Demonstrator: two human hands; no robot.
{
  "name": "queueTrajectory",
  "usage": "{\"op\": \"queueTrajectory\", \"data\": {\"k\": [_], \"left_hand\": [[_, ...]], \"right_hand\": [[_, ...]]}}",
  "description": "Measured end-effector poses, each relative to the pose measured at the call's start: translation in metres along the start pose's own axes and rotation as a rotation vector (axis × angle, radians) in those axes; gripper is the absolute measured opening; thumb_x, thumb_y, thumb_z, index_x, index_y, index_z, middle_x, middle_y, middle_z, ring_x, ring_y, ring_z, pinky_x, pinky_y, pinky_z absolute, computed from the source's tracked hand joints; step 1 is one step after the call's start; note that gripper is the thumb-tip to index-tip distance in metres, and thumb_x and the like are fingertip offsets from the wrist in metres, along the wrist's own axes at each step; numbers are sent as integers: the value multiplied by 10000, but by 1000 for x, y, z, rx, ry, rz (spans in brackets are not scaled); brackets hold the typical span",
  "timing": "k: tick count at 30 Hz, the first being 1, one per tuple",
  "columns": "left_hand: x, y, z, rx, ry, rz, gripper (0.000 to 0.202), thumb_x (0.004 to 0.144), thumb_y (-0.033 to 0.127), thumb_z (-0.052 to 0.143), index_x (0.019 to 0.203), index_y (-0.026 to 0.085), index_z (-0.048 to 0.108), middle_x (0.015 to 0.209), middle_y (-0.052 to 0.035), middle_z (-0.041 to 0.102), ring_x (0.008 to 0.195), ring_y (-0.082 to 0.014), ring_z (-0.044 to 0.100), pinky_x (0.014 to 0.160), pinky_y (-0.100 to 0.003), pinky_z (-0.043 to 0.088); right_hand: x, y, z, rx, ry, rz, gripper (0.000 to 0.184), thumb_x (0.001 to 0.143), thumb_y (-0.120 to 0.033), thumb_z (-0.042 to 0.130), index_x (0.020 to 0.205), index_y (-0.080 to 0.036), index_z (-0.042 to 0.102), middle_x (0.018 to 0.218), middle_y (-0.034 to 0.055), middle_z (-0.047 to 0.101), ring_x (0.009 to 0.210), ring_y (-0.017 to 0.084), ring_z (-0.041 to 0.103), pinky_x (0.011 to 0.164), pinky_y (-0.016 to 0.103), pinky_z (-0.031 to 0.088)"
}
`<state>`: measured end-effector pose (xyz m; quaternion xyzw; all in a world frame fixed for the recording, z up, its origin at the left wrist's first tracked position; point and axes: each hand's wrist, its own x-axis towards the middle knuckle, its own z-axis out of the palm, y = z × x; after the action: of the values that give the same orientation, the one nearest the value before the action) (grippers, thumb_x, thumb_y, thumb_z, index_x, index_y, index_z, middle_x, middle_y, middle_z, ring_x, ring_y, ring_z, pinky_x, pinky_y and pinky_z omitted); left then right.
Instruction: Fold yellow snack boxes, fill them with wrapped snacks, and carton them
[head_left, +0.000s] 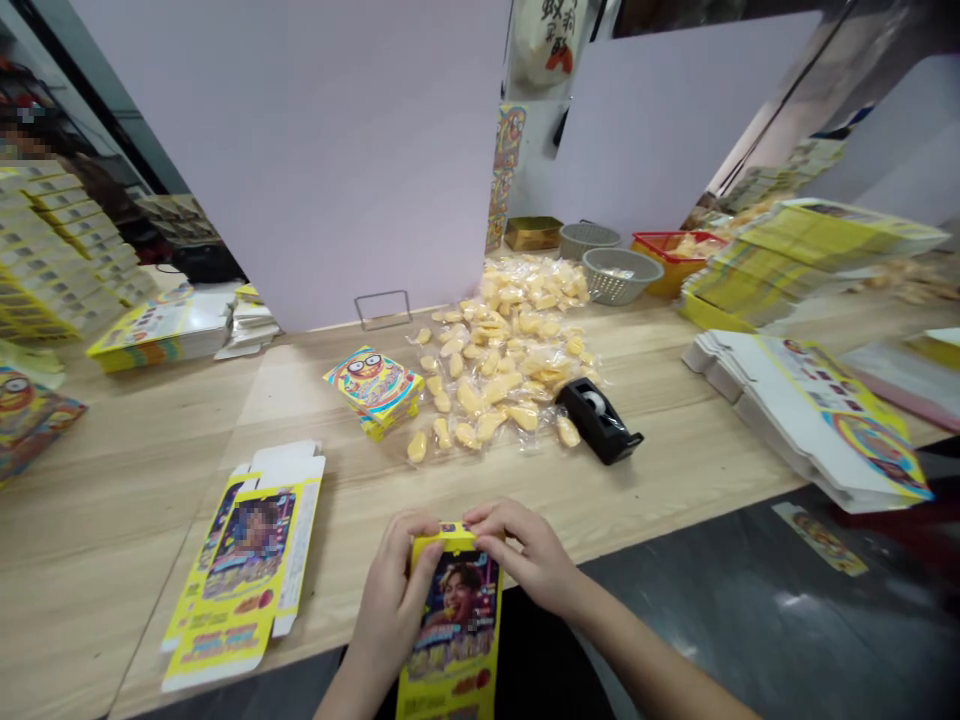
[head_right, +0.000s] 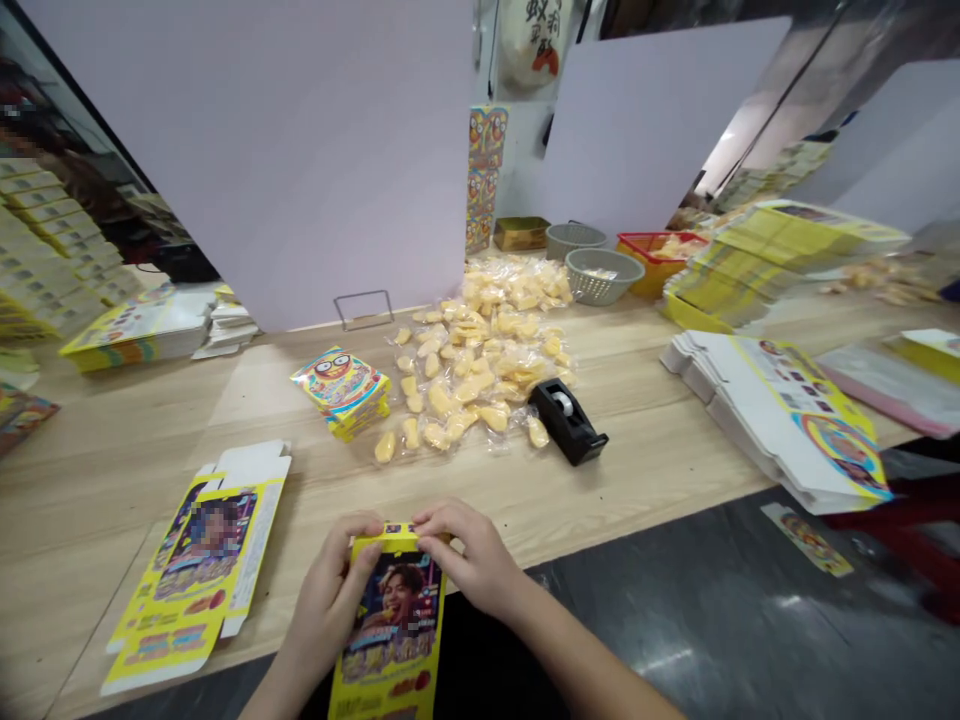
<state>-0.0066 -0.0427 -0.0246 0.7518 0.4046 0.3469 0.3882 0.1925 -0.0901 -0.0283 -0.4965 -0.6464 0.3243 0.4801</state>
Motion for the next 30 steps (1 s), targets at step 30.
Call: {"op": "queueTrajectory", "data": {"k": [30], "left_hand": [[28,2,4,166,275,356,220,870,148,513,1078,217,499,1092,-60,509,1028,-201,513,872,-329,414]], "right_hand": [[-19,109,-208,181,792,720,318,661,-480,667,765,-181,639,794,41,660,795,188,621,640,310,545]]}}
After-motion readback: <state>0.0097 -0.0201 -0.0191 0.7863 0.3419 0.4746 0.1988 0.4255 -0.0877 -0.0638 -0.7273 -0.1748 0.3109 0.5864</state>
